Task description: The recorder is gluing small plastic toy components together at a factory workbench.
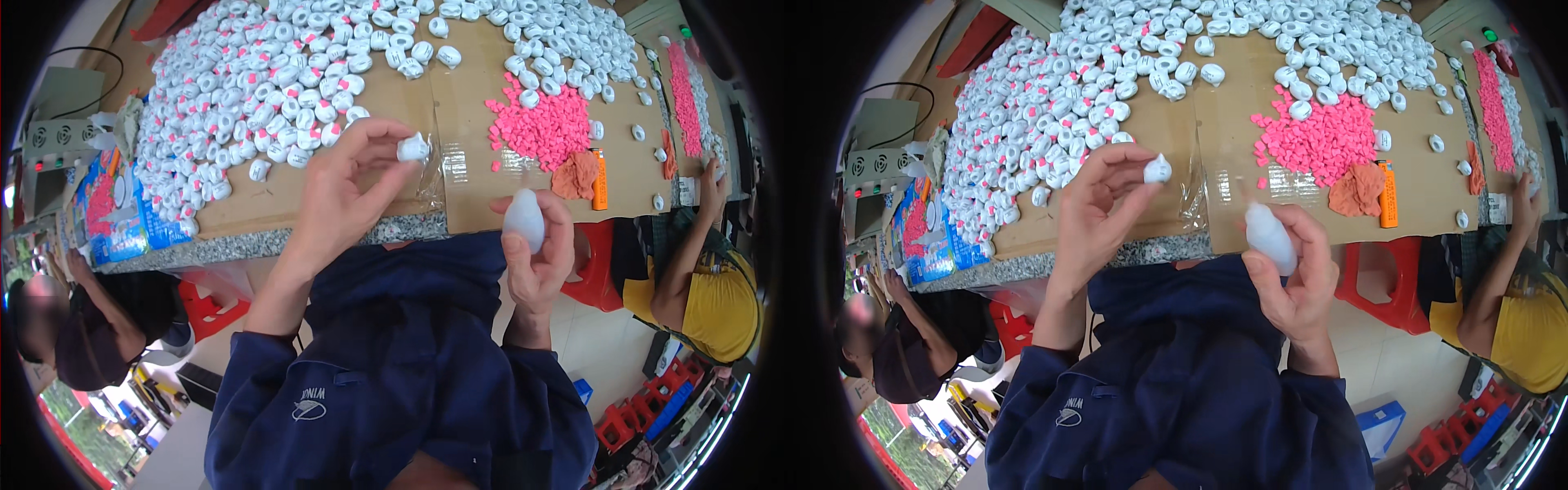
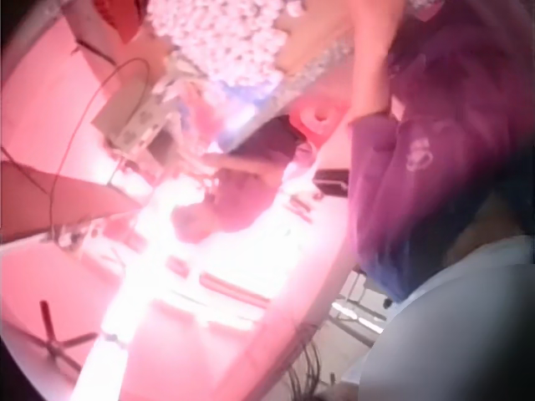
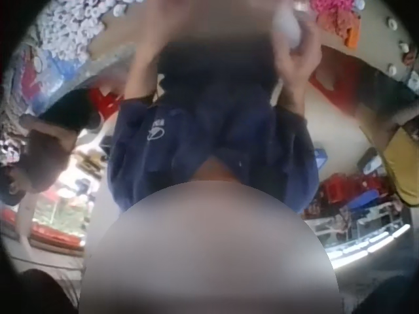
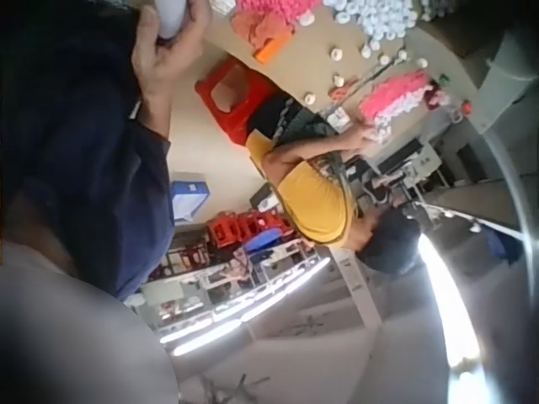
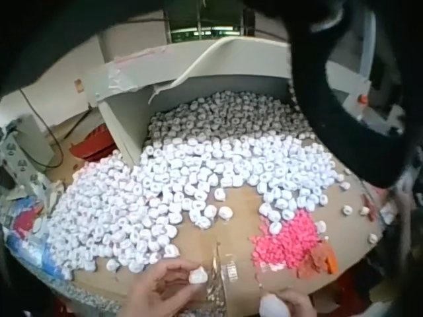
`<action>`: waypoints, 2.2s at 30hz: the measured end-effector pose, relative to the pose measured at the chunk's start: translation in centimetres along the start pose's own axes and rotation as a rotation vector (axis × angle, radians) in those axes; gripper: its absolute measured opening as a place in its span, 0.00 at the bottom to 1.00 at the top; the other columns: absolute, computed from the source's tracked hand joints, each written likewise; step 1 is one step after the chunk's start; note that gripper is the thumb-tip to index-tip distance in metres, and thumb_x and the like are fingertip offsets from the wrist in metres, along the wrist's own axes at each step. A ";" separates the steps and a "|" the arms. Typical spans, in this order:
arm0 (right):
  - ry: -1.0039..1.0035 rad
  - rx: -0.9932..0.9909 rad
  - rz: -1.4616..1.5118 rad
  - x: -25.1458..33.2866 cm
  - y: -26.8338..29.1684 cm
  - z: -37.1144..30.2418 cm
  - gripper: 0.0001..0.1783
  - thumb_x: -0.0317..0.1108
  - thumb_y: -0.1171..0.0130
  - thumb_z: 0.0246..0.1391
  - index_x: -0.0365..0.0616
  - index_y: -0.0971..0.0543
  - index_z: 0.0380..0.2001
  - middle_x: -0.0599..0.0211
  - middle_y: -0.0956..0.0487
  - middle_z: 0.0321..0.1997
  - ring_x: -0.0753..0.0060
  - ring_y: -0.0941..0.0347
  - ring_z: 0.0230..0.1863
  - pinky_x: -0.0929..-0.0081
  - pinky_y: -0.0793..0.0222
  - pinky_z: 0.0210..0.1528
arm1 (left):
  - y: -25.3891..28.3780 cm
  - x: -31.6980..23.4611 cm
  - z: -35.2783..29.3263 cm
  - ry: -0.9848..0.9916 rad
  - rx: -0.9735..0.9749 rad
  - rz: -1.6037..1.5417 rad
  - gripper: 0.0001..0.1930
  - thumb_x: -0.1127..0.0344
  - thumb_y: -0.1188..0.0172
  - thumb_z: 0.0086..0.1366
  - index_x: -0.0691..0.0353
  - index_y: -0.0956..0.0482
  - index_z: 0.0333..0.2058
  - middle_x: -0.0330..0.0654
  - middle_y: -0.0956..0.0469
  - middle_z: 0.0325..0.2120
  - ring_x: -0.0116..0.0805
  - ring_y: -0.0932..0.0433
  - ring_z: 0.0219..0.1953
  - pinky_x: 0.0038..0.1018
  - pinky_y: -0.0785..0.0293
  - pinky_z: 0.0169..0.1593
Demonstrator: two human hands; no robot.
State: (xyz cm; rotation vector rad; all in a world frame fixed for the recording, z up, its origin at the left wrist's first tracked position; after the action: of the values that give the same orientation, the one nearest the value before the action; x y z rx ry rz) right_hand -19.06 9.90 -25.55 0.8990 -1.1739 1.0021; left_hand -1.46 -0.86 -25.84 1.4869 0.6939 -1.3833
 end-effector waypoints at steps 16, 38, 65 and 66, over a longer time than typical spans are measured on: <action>-0.083 0.103 -0.158 -0.4 -1.6 0.0 0.17 0.26 0.33 0.36 0.33 0.22 0.34 0.69 0.27 0.22 0.82 0.36 0.23 0.85 0.44 0.24 | -1.0 3.8 -3.3 0.205 0.052 -0.581 0.16 0.85 0.44 0.51 0.71 0.29 0.41 0.41 0.27 0.36 0.25 0.27 0.37 0.21 0.27 0.41; -0.148 0.081 -0.156 -1.1 -1.5 0.3 0.18 0.31 0.35 0.40 0.29 0.23 0.35 0.72 0.31 0.22 0.84 0.37 0.24 0.88 0.46 0.25 | -0.9 4.1 -3.2 0.216 0.042 -0.584 0.16 0.84 0.43 0.52 0.71 0.29 0.41 0.42 0.26 0.35 0.26 0.27 0.37 0.21 0.27 0.42; -0.164 -0.019 -0.033 -1.4 0.3 0.4 0.19 0.22 0.35 0.38 0.34 0.24 0.38 0.68 0.25 0.30 0.81 0.32 0.29 0.84 0.36 0.33 | -1.2 3.5 -3.7 0.276 0.055 -0.598 0.16 0.83 0.41 0.51 0.70 0.28 0.41 0.40 0.25 0.32 0.23 0.27 0.34 0.18 0.28 0.39; -0.176 -0.040 0.003 -1.6 0.4 0.5 0.20 0.21 0.36 0.38 0.34 0.25 0.39 0.67 0.25 0.32 0.80 0.31 0.32 0.83 0.35 0.36 | -1.0 3.5 -3.9 0.267 0.026 -0.632 0.16 0.83 0.42 0.51 0.69 0.27 0.41 0.38 0.26 0.31 0.21 0.27 0.31 0.16 0.29 0.37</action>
State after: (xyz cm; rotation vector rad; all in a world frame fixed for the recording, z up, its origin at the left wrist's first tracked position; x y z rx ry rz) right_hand -19.76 9.37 -27.02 0.9690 -1.3382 0.9131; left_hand -0.06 2.36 -29.87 1.5564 1.4074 -1.6664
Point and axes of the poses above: each hand's wrist, its own z-axis towards the middle knuckle, its own y-axis out of the back of the hand, x = y × z, the point moved 8 cm from there along z, towards the middle knuckle
